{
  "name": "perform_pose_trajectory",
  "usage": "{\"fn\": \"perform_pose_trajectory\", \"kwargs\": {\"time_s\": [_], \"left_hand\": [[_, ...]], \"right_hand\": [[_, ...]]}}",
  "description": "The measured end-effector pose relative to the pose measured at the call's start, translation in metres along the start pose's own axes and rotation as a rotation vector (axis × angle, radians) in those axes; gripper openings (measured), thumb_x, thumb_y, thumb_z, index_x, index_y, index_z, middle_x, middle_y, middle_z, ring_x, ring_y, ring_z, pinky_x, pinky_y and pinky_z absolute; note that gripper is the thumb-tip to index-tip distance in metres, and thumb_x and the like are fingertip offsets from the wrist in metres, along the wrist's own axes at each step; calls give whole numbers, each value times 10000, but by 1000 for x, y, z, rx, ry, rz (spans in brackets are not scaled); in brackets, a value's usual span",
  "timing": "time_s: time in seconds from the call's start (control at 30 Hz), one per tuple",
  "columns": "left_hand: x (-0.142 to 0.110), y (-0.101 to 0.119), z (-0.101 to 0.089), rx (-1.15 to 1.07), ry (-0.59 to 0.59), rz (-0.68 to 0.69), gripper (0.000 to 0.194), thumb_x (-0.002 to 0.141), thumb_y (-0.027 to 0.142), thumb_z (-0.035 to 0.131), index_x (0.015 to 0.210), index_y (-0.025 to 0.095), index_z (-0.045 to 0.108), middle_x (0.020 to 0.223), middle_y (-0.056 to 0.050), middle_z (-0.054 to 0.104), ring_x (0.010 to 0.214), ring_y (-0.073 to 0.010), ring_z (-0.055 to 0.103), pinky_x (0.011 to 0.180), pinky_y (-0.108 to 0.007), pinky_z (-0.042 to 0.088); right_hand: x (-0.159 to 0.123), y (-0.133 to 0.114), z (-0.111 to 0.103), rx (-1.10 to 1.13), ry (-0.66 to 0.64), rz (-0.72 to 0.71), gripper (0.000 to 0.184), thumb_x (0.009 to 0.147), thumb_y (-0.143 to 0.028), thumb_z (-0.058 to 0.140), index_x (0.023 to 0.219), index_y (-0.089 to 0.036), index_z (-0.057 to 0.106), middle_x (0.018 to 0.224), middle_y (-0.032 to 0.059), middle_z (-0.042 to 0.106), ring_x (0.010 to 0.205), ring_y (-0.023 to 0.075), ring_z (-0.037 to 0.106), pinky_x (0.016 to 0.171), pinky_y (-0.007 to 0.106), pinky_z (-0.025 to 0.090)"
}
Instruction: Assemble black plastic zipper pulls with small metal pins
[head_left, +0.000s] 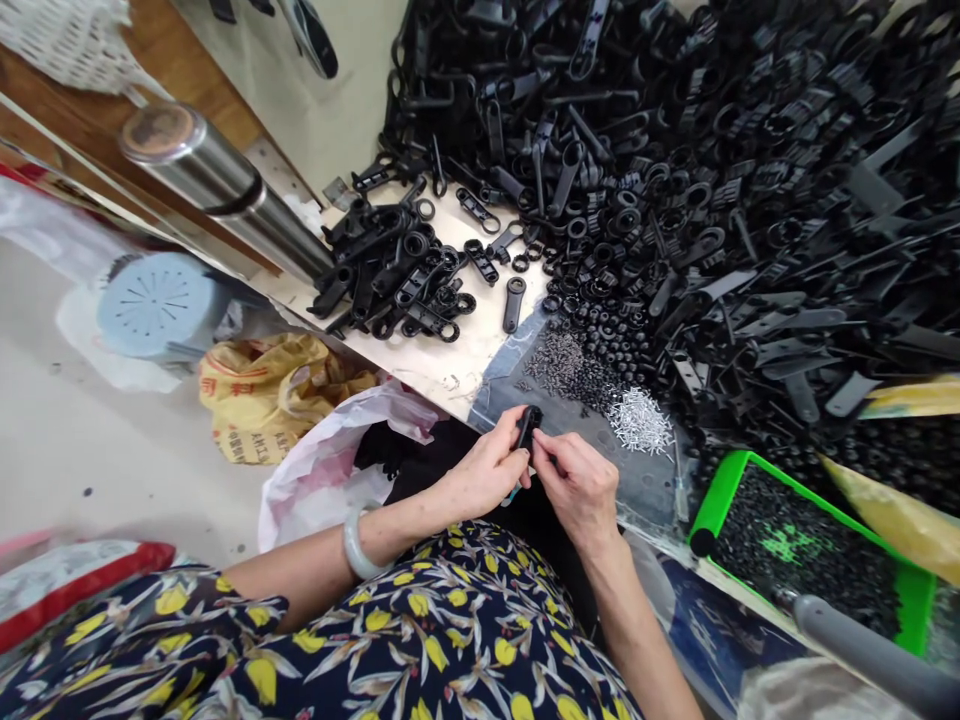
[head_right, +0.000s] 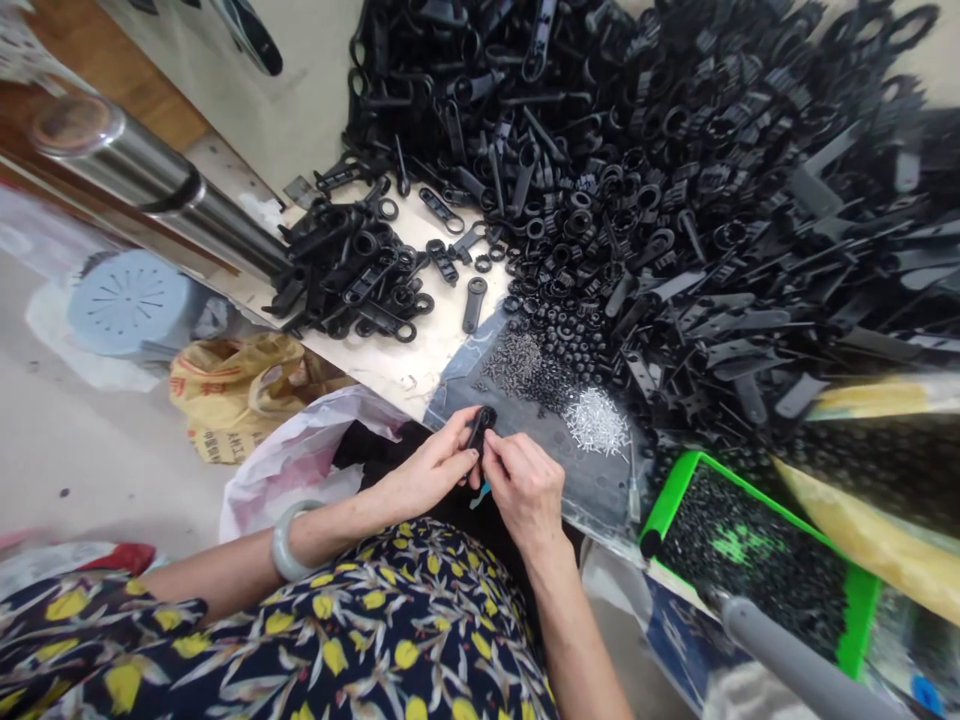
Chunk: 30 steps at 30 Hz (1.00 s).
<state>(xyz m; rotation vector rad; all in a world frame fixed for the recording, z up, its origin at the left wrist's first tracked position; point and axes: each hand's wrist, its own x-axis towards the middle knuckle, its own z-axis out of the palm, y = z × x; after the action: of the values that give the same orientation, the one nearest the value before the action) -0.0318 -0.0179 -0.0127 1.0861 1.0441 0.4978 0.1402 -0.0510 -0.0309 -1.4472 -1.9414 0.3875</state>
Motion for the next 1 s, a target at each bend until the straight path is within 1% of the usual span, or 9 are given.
{"fn": "perform_pose_trajectory", "kwargs": {"time_s": [0.27, 0.43, 0.5, 0.6, 0.7, 0.77, 0.83, 0.9, 1.0], "left_hand": [[1, 1, 0, 98, -4, -11, 632, 965, 217, 439, 1581, 133, 326, 770, -8, 637, 730, -175, 620, 753, -314, 512], [2, -1, -2, 131, -22, -16, 645, 963, 200, 437, 1593, 149, 312, 767, 1, 642, 741, -177, 638, 779, -325, 522], [2, -1, -3, 134, -31, -15, 651, 961, 193, 430, 1597, 144, 300, 755, 5, 641, 737, -178, 638, 786, -330, 525], [4, 1, -6, 146, -50, -17, 665, 952, 186, 425, 1599, 120, 282, 726, 13, 625, 732, -182, 632, 799, -341, 527], [5, 4, -8, 187, -73, -6, 681, 949, 183, 415, 1605, 97, 256, 695, 23, 591, 718, -191, 620, 816, -365, 532], [4, 4, -8, 209, -76, 4, 684, 946, 182, 416, 1605, 91, 256, 706, 13, 599, 727, -205, 628, 847, -396, 541], [4, 3, -7, 208, -56, 35, 682, 940, 182, 436, 1599, 108, 280, 778, -22, 645, 788, -225, 657, 913, -432, 544], [4, 1, -6, 209, -31, 78, 688, 938, 182, 453, 1601, 115, 281, 906, -72, 688, 903, -250, 683, 999, -465, 523], [4, -4, -5, 232, -25, 109, 715, 947, 193, 466, 1613, 81, 234, 1094, -152, 689, 1045, -285, 676, 1079, -501, 482]], "right_hand": [[5, -1, -2, -36, -28, 36, 140, 1034, -200, 598, 991, -202, 731, 782, 20, 699, 630, 123, 617, 602, 265, 445], [8, -4, -3, -95, -38, 30, 161, 1039, -207, 602, 930, -173, 715, 751, 5, 662, 626, 107, 593, 618, 248, 434], [11, -5, -5, -136, -56, 7, 164, 1042, -209, 600, 929, -164, 710, 768, 10, 667, 655, 110, 608, 653, 247, 442], [17, -5, -10, -231, -123, -53, 174, 1059, -223, 569, 957, -166, 698, 788, 15, 672, 709, 125, 631, 703, 253, 443], [24, -4, -15, -336, -206, -131, 200, 1075, -225, 524, 954, -174, 675, 781, 11, 650, 711, 130, 622, 679, 260, 414], [28, -3, -17, -400, -258, -185, 213, 1073, -208, 505, 932, -177, 661, 782, 12, 635, 690, 133, 607, 642, 272, 388], [32, -2, -17, -466, -302, -226, 216, 1059, -180, 500, 902, -175, 648, 774, 15, 615, 670, 141, 592, 614, 282, 367], [35, -3, -16, -539, -335, -252, 216, 1033, -143, 506, 857, -173, 628, 753, 18, 590, 646, 147, 571, 590, 287, 346], [43, -10, -13, -628, -419, -234, 214, 978, -66, 505, 819, -166, 607, 740, 28, 583, 626, 147, 549, 560, 286, 314]]}}
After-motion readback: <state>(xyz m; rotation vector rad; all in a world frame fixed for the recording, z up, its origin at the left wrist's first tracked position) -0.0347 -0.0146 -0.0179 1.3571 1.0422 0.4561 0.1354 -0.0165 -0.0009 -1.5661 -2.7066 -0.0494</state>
